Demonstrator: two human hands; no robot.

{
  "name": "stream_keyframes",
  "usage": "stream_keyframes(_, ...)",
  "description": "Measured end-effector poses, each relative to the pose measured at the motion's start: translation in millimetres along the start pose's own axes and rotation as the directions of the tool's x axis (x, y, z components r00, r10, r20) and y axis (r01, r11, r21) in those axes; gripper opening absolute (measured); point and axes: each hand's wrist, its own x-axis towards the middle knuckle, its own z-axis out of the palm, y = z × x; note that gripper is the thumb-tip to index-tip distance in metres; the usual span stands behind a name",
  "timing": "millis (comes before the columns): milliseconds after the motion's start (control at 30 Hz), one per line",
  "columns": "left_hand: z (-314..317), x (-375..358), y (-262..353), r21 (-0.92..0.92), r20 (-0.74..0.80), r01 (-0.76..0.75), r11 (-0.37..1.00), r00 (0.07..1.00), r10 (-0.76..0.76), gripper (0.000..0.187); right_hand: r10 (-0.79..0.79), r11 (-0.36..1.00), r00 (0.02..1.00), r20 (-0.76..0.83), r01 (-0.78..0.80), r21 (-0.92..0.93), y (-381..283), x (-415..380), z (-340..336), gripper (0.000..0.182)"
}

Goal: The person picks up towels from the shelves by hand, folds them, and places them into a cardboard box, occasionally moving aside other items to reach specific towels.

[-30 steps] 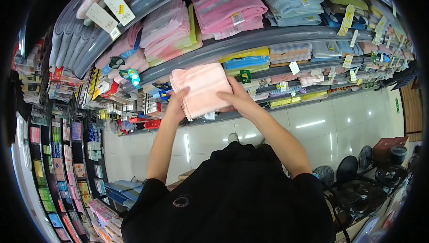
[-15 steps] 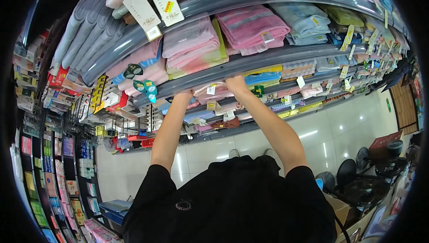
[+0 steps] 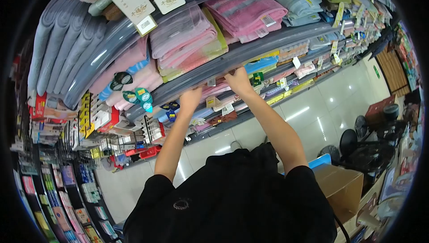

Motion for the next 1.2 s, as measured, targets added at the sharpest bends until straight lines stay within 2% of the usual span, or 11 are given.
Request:
stream_keyframes(33,6,-5,-1,0.032,-0.203,-0.136,0.990,0.969,0.140,0.039,-0.018,0.997,0.998,-0.064,0.023,0.070,0,-9,0,0.032)
stream_keyframes(133,-7,-4,18,0.086,-0.154,-0.274,0.958,0.946,0.285,0.031,-0.122,0.991,0.980,-0.154,0.128,0.029,6,-50,-12,0.032)
stream_keyframes(267,-6,23,20,0.166,0.151,-0.481,0.861,0.875,0.459,0.037,-0.065,0.973,0.983,-0.172,0.024,-0.231,44,-116,-36,0.031)
stream_keyframes(367,6,45,20,0.014,0.294,-0.312,0.950,0.909,0.294,0.039,0.042,0.946,0.959,-0.282,-0.128,-0.297,67,-167,-52,0.030)
stream_keyframes(467,29,52,13,0.142,0.214,-0.324,0.935,0.933,0.291,0.043,0.072,0.930,0.924,-0.376,-0.198,-0.309,104,-213,-74,0.025)
stream_keyframes(533,25,45,23,0.207,0.076,-0.470,0.858,0.882,0.465,0.038,0.130,0.915,0.891,-0.434,-0.277,-0.294,118,-239,-85,0.022)
stream_keyframes(667,29,46,19,0.270,0.025,-0.541,0.796,0.831,0.556,0.041,0.266,0.859,0.845,-0.464,-0.427,-0.284,133,-275,-92,0.019)
stream_keyframes(700,26,47,20,0.289,0.157,-0.454,0.843,0.891,0.426,0.048,0.260,0.872,0.851,-0.457,-0.410,-0.268,140,-281,-91,0.020)
stream_keyframes(800,26,43,29,0.313,0.147,-0.346,0.884,0.938,0.315,0.057,0.256,0.856,0.882,-0.396,-0.397,-0.331,133,-285,-85,0.021)
stream_keyframes(833,27,43,30,0.350,0.205,-0.236,0.907,0.964,0.171,0.063,0.234,0.879,0.893,-0.385,-0.364,-0.309,126,-285,-81,0.021)
stream_keyframes(1200,30,55,19,0.371,0.294,-0.169,0.913,0.954,0.057,0.078,0.115,0.912,0.967,-0.229,-0.194,-0.362,115,-290,-103,0.022)
